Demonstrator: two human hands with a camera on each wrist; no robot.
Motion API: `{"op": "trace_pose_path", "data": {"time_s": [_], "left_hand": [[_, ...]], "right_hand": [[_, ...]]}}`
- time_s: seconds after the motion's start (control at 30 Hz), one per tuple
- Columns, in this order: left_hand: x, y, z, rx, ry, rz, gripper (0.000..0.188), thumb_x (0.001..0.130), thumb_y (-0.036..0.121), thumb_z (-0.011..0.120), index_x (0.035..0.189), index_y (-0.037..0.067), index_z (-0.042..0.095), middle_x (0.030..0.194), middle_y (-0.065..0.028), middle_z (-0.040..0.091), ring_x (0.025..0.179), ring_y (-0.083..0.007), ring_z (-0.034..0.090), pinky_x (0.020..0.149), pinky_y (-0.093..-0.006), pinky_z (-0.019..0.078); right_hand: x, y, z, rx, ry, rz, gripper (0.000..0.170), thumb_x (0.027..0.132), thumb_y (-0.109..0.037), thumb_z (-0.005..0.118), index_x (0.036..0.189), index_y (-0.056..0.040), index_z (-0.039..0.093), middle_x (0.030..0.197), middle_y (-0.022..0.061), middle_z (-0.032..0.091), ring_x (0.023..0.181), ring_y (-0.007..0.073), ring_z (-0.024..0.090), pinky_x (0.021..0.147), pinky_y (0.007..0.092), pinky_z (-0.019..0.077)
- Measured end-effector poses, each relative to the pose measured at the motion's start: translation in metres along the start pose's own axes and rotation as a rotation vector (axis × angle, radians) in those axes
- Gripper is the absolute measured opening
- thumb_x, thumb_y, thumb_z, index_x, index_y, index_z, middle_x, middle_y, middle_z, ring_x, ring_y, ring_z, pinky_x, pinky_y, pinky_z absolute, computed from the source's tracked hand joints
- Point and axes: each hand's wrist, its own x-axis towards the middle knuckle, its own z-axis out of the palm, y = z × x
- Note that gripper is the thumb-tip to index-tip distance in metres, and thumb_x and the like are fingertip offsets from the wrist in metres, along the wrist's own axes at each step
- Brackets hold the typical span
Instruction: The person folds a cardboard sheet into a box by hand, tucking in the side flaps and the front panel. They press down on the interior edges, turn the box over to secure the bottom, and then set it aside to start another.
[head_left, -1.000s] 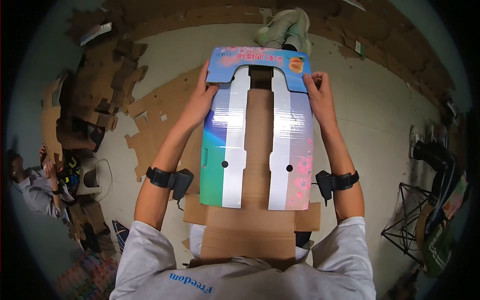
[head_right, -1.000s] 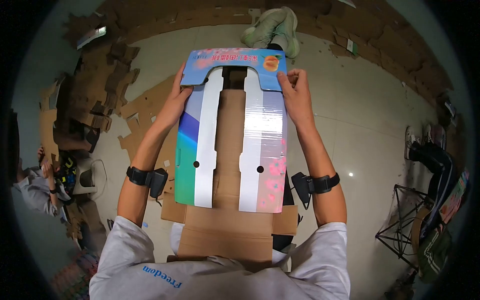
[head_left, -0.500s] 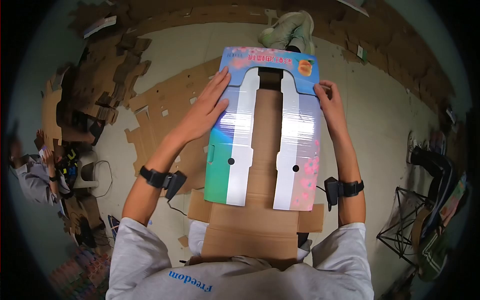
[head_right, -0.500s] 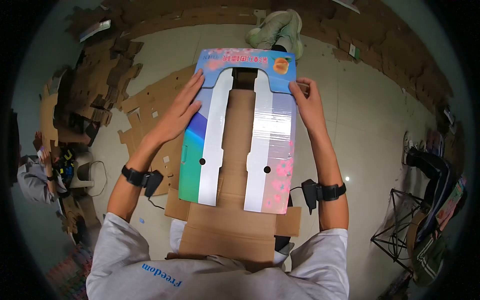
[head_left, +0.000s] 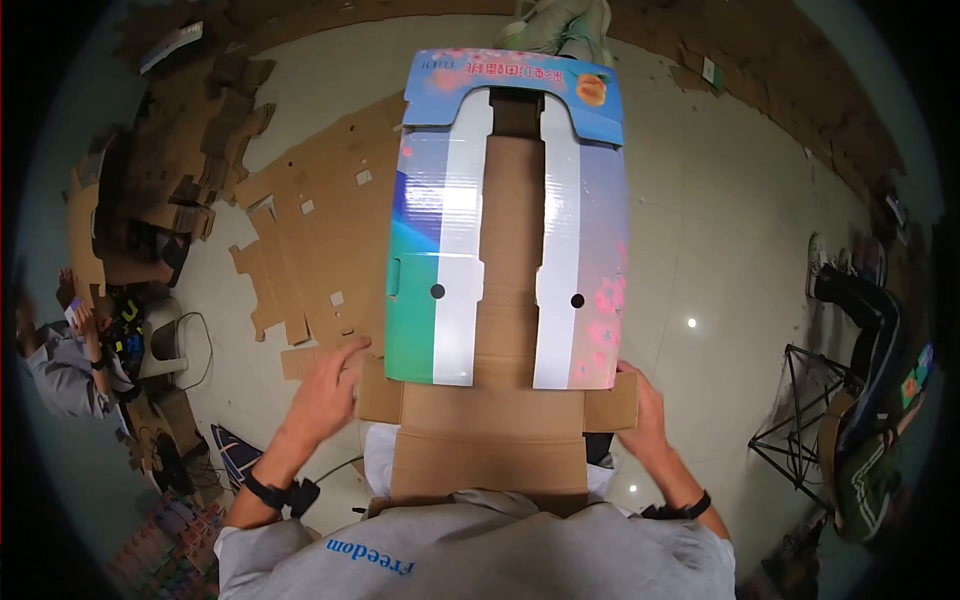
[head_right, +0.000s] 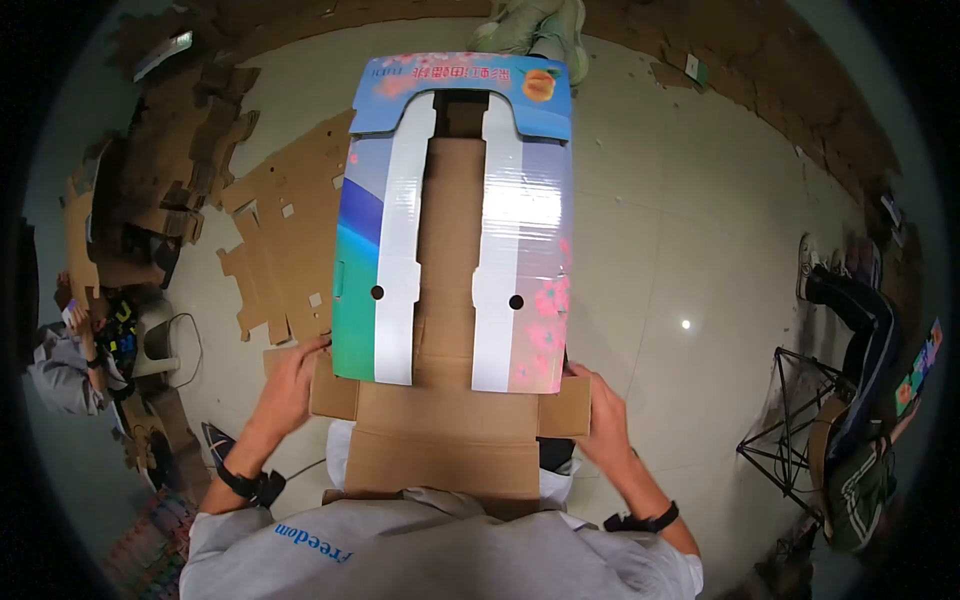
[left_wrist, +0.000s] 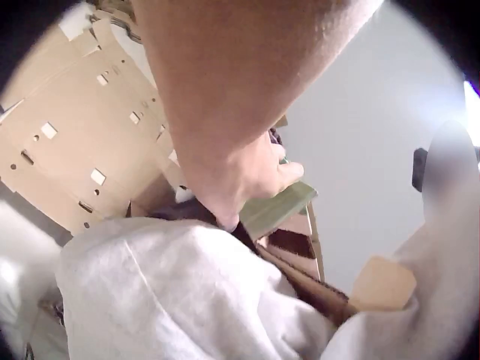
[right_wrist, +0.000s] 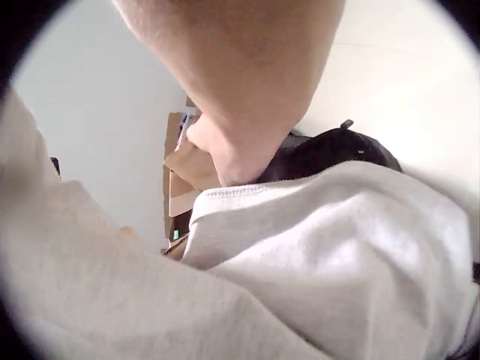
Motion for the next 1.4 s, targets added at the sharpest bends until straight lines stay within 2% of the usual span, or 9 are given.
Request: {"op": "trace_pose_path", "data": {"time_s": [0.13, 0.27, 0.47, 0.6, 0.7, 0.8, 1.1, 1.3, 1.4], "left_hand": [[-0.014, 0.006, 0.034, 0.007, 0.106, 0.197, 0.045, 0.082, -0.005, 0.075, 0.124, 0.003, 0.062, 0.14, -0.022, 0.061, 0.134, -0.0411, 0.062, 0.112, -0.054, 0.0559], [-0.015, 0.006, 0.062, -0.022, 0.541, 0.398, 0.049, 0.085, 0.001, 0.079, 0.129, 0.012, 0.061, 0.144, -0.016, 0.061, 0.136, -0.0371, 0.061, 0.114, -0.0561, 0.0556], [0.034, 0.063, 0.012, 0.287, 0.405, 0.567, 0.044, 0.091, 0.02, 0.083, 0.133, 0.028, 0.073, 0.153, -0.0032, 0.06, 0.132, -0.0258, 0.058, 0.109, -0.0464, 0.0527], [0.04, 0.064, -0.004, 0.241, 0.666, 0.432, 0.042, 0.087, 0.021, 0.083, 0.126, 0.036, 0.081, 0.154, 0.0012, 0.063, 0.139, -0.031, 0.051, 0.112, -0.0507, 0.0477], [0.053, 0.061, -0.026, 0.092, 0.537, 0.397, 0.042, 0.087, 0.021, 0.084, 0.126, 0.037, 0.082, 0.156, -0.0006, 0.061, 0.143, -0.0364, 0.048, 0.115, -0.0546, 0.0458], [0.07, 0.049, -0.044, 0.091, 0.292, 0.451, 0.046, 0.084, 0.022, 0.088, 0.129, 0.032, 0.08, 0.156, -0.0045, 0.06, 0.145, -0.0395, 0.049, 0.116, -0.0571, 0.0451], [0.075, 0.043, 0.015, -0.563, 0.547, 0.177, 0.058, 0.084, 0.023, 0.095, 0.128, 0.009, 0.06, 0.133, -0.0133, 0.075, 0.132, -0.0399, 0.061, 0.115, -0.055, 0.0463], [0.076, 0.067, 0.029, -1.101, 0.538, -0.458, 0.084, 0.088, 0.021, 0.095, 0.15, 0.002, 0.042, 0.131, -0.0129, 0.059, 0.128, -0.0251, 0.058, 0.112, -0.0384, 0.0484], [0.097, 0.082, 0.02, -0.992, 0.622, -0.473, 0.08, 0.09, 0.019, 0.093, 0.149, 0.0, 0.042, 0.139, -0.0157, 0.053, 0.126, -0.0256, 0.059, 0.11, -0.0387, 0.0505]], "right_hand": [[-0.027, -0.018, 0.02, -0.169, 0.059, -0.168, 0.091, 0.08, -0.023, 0.094, 0.154, 0.0017, 0.048, 0.149, 0.0314, 0.058, 0.134, 0.049, 0.062, 0.107, 0.0506, 0.0569], [-0.036, 0.0, 0.043, -0.248, 0.211, -0.402, 0.1, 0.078, -0.029, 0.096, 0.159, -0.0002, 0.044, 0.155, 0.0329, 0.053, 0.134, 0.0525, 0.061, 0.111, 0.0554, 0.0544], [-0.003, -0.02, 0.019, -0.331, 0.448, -0.553, 0.046, 0.088, -0.007, 0.083, 0.132, -0.0214, 0.079, 0.16, 0.0191, 0.049, 0.138, 0.0544, 0.055, 0.108, 0.0532, 0.0573], [0.019, -0.043, 0.002, -0.553, 0.46, -0.619, 0.041, 0.088, -0.004, 0.081, 0.121, -0.0276, 0.085, 0.163, 0.0104, 0.045, 0.141, 0.0467, 0.054, 0.107, 0.0505, 0.0559], [0.042, -0.062, -0.017, -0.574, 0.353, -0.652, 0.037, 0.087, -0.004, 0.08, 0.118, -0.025, 0.084, 0.159, 0.0103, 0.053, 0.141, 0.0399, 0.056, 0.107, 0.0495, 0.0545], [0.064, -0.078, -0.036, -0.553, 0.199, -0.633, 0.031, 0.086, -0.005, 0.08, 0.113, -0.0192, 0.083, 0.152, 0.0106, 0.062, 0.14, 0.0345, 0.058, 0.107, 0.0496, 0.0531], [0.095, -0.075, -0.042, -0.242, 0.254, -0.637, 0.028, 0.079, -0.015, 0.09, 0.084, -0.0026, 0.065, 0.122, 0.0151, 0.078, 0.12, 0.037, 0.072, 0.097, 0.0507, 0.0573], [0.094, -0.069, -0.026, -0.178, 0.376, -0.468, 0.045, 0.075, -0.028, 0.099, 0.093, 0.0015, 0.071, 0.108, 0.0148, 0.075, 0.1, 0.0341, 0.074, 0.081, 0.0454, 0.0592], [0.1, -0.075, -0.022, -0.13, 0.492, -0.353, 0.045, 0.082, -0.023, 0.096, 0.108, 0.0049, 0.07, 0.1, 0.0148, 0.071, 0.09, 0.0328, 0.07, 0.08, 0.042, 0.0575]]}}
